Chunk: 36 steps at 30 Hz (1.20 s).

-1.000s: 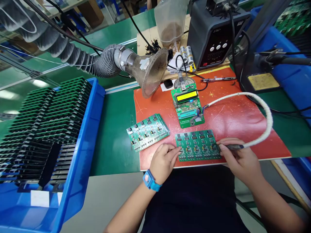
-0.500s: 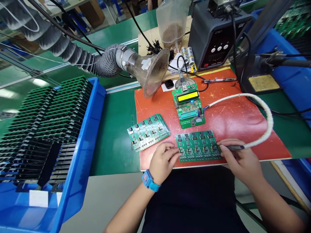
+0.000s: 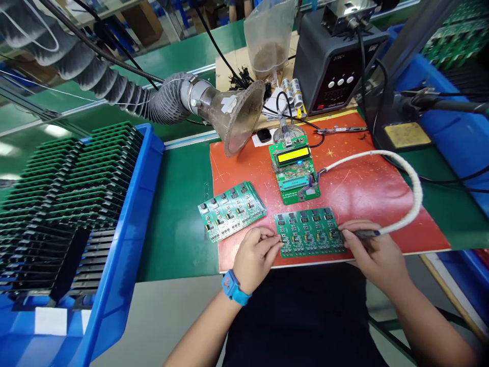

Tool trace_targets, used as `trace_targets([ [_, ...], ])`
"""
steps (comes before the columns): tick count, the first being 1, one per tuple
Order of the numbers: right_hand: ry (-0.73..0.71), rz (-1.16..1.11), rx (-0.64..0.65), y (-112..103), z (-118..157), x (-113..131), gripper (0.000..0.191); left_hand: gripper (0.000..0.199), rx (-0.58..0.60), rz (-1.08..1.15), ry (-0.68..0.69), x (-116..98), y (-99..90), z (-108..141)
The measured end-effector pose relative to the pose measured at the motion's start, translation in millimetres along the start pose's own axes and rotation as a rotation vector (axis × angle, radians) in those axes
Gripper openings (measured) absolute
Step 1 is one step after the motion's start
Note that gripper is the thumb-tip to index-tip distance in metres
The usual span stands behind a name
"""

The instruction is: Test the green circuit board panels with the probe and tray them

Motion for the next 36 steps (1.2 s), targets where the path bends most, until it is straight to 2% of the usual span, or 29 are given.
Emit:
trace_targets([
  [13, 0.022, -0.023, 0.010, 1, 0, -2, 0.012, 0.015, 0.014, -0.011, 0.016, -1, -0.5, -2],
  [24, 0.108, -0.038, -0.001, -3, 1, 3, 0.017, 0.014, 0.027, -0.020, 0.038, -1, -0.4, -3],
  [29, 0.139, -0.054, -0.049, -5, 3, 8, 0.016, 0.013, 0.031, -0.021, 0.033, -1, -0.1, -4],
  [32, 0.127, -0.105, -0.059, 0, 3, 13, 0.012, 0.012, 0.036, -0.015, 0.028, -1, 0.2, -4],
  [36, 0.115, -0.146, -0.013, 12, 4, 15, 0.011, 0.013, 0.041, -0.013, 0.019, 0, 0.9, -3],
])
Point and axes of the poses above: each hand's wrist, its own z-axis away from the middle knuckle, its own y-axis out of the palm, x = y × z, the point moved 6 cm from there along -z, towards the middle knuckle, and after that the axes turned 3 degrees about -y, right-handed, at the moved point
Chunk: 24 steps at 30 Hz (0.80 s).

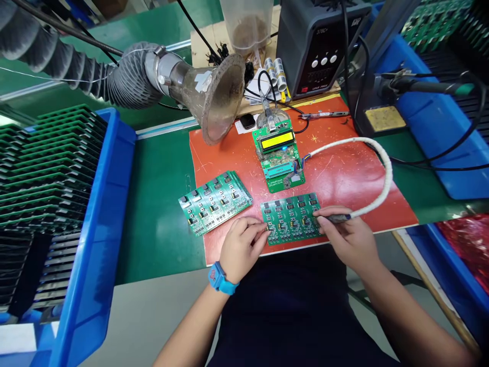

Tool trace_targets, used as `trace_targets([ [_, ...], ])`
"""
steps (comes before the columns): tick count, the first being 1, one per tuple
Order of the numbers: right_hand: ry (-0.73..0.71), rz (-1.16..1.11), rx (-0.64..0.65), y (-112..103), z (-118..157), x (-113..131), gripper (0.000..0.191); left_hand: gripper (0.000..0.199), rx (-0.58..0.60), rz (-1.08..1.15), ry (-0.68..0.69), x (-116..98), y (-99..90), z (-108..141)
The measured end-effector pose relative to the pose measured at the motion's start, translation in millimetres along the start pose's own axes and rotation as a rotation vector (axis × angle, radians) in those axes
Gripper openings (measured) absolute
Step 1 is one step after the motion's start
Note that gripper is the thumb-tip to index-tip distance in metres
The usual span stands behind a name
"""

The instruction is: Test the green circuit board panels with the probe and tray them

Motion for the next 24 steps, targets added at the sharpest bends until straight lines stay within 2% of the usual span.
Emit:
trace_targets([
  [5, 0.026, 0.034, 0.032, 2, 0, -4, 0.015, 0.014, 0.002, -0.001, 0.000, 1, 0.4, 1],
  [12, -0.003, 0.142, 0.097, 4, -5, 4, 0.016, 0.014, -0.009, -0.011, 0.014, -1, -0.9, 0],
  [19, -0.023, 0.238, 0.010, 3, -8, 9, 0.012, 0.014, -0.006, -0.004, 0.008, -1, -0.2, 1],
  [24, 0.033, 0.171, 0.035, 2, -5, 2, 0.019, 0.014, 0.002, 0.004, -0.001, 0, 0.4, 1],
])
Point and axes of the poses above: each hand's wrist, its own z-axis away from the middle knuckle, its own y-axis out of the palm, x = y × z, the point moved 6 cm from there along -z, towards the middle knuckle, and after that the axes turned 3 degrees about -y, right-handed, at the moved point
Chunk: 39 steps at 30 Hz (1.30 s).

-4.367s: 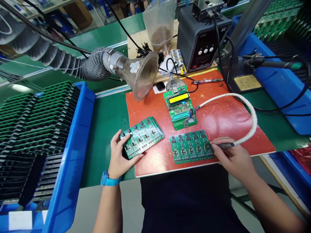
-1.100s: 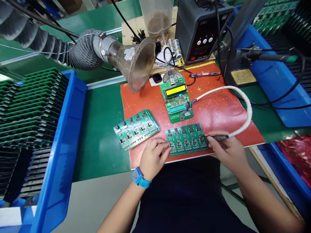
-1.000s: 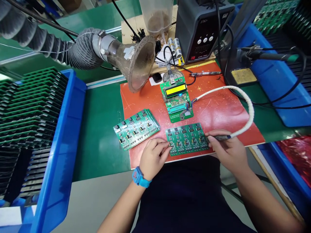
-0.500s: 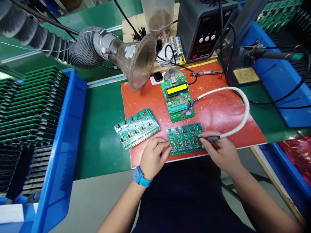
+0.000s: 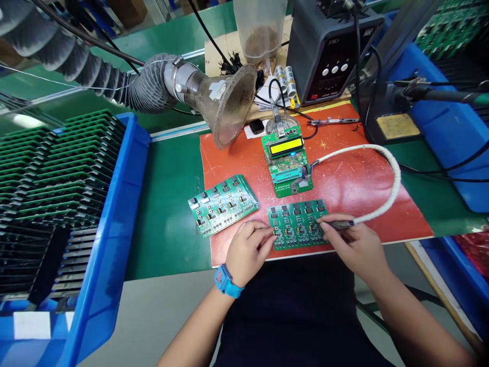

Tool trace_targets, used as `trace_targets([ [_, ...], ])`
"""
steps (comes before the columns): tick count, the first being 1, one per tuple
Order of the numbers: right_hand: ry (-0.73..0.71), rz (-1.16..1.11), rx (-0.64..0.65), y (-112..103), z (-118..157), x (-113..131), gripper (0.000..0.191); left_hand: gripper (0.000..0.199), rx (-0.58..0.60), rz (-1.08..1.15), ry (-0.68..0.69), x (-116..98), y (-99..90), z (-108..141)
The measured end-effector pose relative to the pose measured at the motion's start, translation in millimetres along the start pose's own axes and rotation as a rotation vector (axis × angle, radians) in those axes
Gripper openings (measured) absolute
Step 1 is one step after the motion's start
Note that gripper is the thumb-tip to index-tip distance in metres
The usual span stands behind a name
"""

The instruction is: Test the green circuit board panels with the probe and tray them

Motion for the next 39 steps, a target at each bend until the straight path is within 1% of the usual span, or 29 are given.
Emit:
trace_targets([
  [5, 0.025, -0.053, 0.016, 0, 2, -4, 0.022, 0.014, 0.002, 0.005, -0.003, -1, -0.4, 0],
  [17, 0.019, -0.050, 0.019, 2, 1, -3, 0.020, 0.014, 0.006, -0.001, -0.011, -1, -0.6, 0],
  [22, 0.003, -0.033, 0.010, 3, 0, 0, 0.017, 0.023, -0.006, -0.097, 0.039, -13, -1.8, -4],
  [24, -0.003, -0.034, 0.001, 2, 0, 1, 0.017, 0.025, -0.005, -0.135, 0.067, -21, 0.9, -10],
  [27, -0.004, -0.031, -0.008, 1, 0, 2, 0.017, 0.021, 0.023, -0.166, 0.111, -31, 12.8, -18],
  [30, 0.006, -0.044, 0.001, 1, 0, 0, 0.019, 0.018, 0.029, -0.198, 0.145, -35, 26.0, -23],
  [32, 0.008, -0.059, 0.007, 2, 0, -2, 0.019, 0.018, 0.022, -0.206, 0.153, -34, 31.0, -25],
  [35, 0.005, -0.066, 0.002, 3, 1, -2, 0.019, 0.017, 0.033, -0.208, 0.154, -32, 32.9, -25],
  [39, 0.006, -0.052, -0.003, 2, 1, -2, 0.019, 0.017, 0.030, -0.215, 0.174, -33, 30.0, -25],
])
Point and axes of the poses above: each hand's wrist, its own z-axis away from the middle knuckle, its own y-axis out of the palm, x = y × z, the point moved 6 cm from there along -z, towards the middle knuckle, and after that the axes turned 3 degrees about -y, right-handed, at the moved point
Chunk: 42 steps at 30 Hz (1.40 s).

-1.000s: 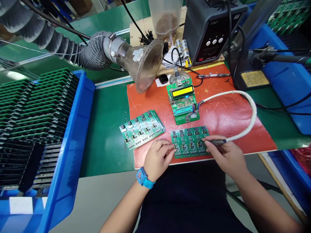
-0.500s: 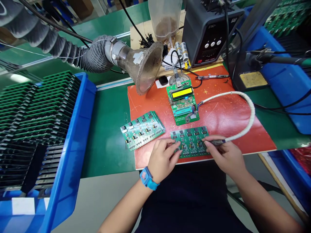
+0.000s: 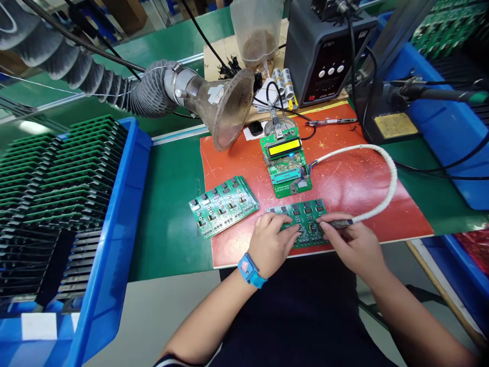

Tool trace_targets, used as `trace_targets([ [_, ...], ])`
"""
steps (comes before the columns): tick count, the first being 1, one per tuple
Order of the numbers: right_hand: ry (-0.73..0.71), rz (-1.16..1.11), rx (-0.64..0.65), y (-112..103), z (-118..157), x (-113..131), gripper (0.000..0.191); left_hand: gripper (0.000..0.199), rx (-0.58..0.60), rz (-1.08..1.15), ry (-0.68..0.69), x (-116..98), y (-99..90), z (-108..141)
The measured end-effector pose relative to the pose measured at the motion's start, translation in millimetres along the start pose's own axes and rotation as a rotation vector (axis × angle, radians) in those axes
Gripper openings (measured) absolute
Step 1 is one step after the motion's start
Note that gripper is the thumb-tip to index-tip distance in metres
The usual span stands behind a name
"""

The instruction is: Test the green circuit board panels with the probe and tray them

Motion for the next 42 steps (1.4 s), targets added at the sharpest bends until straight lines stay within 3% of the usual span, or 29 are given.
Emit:
trace_targets([
  [8, -0.008, -0.003, 0.000, 1, 0, -1, 0.018, 0.017, 0.012, 0.053, -0.047, 4, 2.5, 1],
  [13, -0.004, 0.003, 0.015, 1, 0, 0, 0.019, 0.035, 0.006, 0.142, -0.079, 10, -4.7, 10],
  [19, -0.004, 0.028, 0.009, -1, 0, 1, 0.018, 0.025, 0.002, 0.206, -0.086, 15, -9.4, 21],
  [36, -0.009, 0.039, 0.006, 0, 0, 0, 0.019, 0.018, -0.097, 0.094, -0.056, 9, -9.2, 20],
  [42, 0.002, 0.029, 0.012, -1, 0, 0, 0.020, 0.037, -0.027, 0.028, -0.007, 9, -20.2, 31],
])
Point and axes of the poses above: each hand's wrist, its own z-axis away from the middle knuckle, its own y-axis out of the palm, x = y × z, the point moved 6 cm from there along -z, towards the middle knuckle, and after that the axes turned 3 degrees about -y, right-handed, at the moved point
